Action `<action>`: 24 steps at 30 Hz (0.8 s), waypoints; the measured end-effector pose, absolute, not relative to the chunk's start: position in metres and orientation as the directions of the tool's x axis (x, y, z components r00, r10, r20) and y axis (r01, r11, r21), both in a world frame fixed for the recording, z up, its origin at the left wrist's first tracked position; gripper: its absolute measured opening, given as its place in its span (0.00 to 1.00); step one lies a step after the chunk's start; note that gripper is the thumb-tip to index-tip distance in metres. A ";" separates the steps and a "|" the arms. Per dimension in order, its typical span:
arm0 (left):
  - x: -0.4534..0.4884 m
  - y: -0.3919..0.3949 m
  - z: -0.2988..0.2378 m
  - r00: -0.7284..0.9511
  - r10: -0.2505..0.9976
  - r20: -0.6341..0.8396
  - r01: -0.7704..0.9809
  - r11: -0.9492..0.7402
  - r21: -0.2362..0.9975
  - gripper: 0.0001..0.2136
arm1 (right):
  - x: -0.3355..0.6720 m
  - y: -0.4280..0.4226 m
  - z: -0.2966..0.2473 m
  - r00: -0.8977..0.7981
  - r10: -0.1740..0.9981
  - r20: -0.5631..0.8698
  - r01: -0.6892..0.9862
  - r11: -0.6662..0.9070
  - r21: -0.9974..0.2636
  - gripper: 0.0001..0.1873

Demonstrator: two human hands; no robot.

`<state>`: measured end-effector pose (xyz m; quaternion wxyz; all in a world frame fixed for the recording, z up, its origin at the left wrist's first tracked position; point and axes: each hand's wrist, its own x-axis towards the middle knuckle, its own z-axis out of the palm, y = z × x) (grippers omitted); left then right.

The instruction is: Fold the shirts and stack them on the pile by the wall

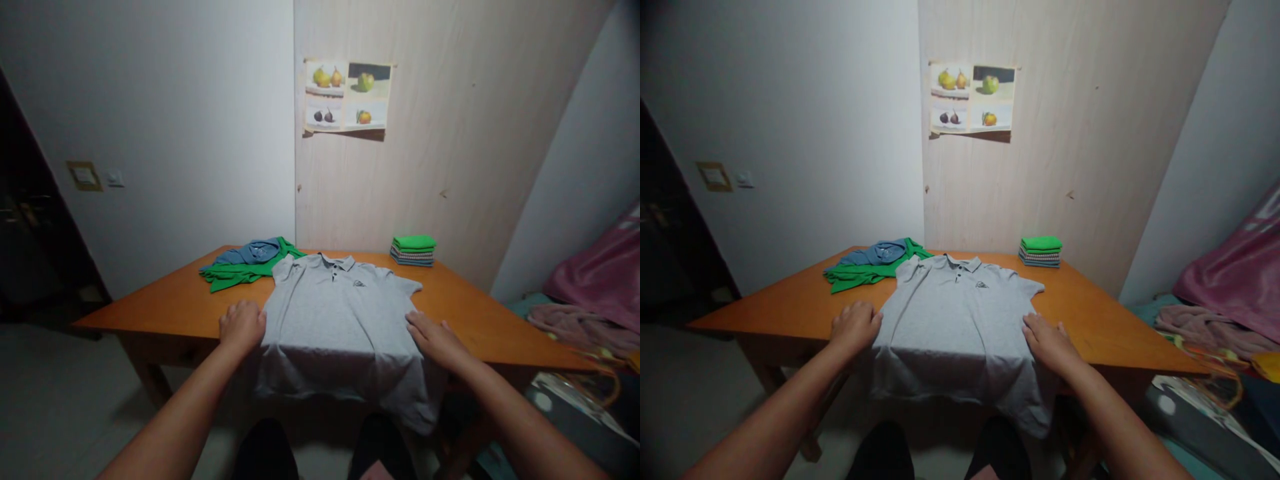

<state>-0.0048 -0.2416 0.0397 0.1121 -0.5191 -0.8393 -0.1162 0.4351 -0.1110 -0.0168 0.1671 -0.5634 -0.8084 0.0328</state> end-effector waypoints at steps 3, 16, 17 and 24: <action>-0.012 -0.245 0.038 -0.444 0.843 0.304 0.888 0.460 0.022 0.18 | 0.443 -0.114 -0.023 -0.300 0.938 0.177 0.938 0.324 -0.127 0.28; -0.025 -0.238 0.042 -0.180 0.906 0.383 0.978 0.205 -0.025 0.17 | 0.446 -0.107 -0.002 -0.329 0.917 0.226 0.916 0.368 -0.160 0.28; -0.019 -0.229 0.040 -0.109 0.917 0.383 0.993 0.115 0.008 0.17 | 0.437 -0.104 -0.001 -0.365 0.901 0.235 0.893 0.410 -0.185 0.29; -0.009 -0.202 0.019 0.046 0.990 0.130 0.991 -0.062 0.117 0.32 | 0.417 -0.101 -0.012 -0.423 0.885 0.194 0.853 0.462 -0.244 0.36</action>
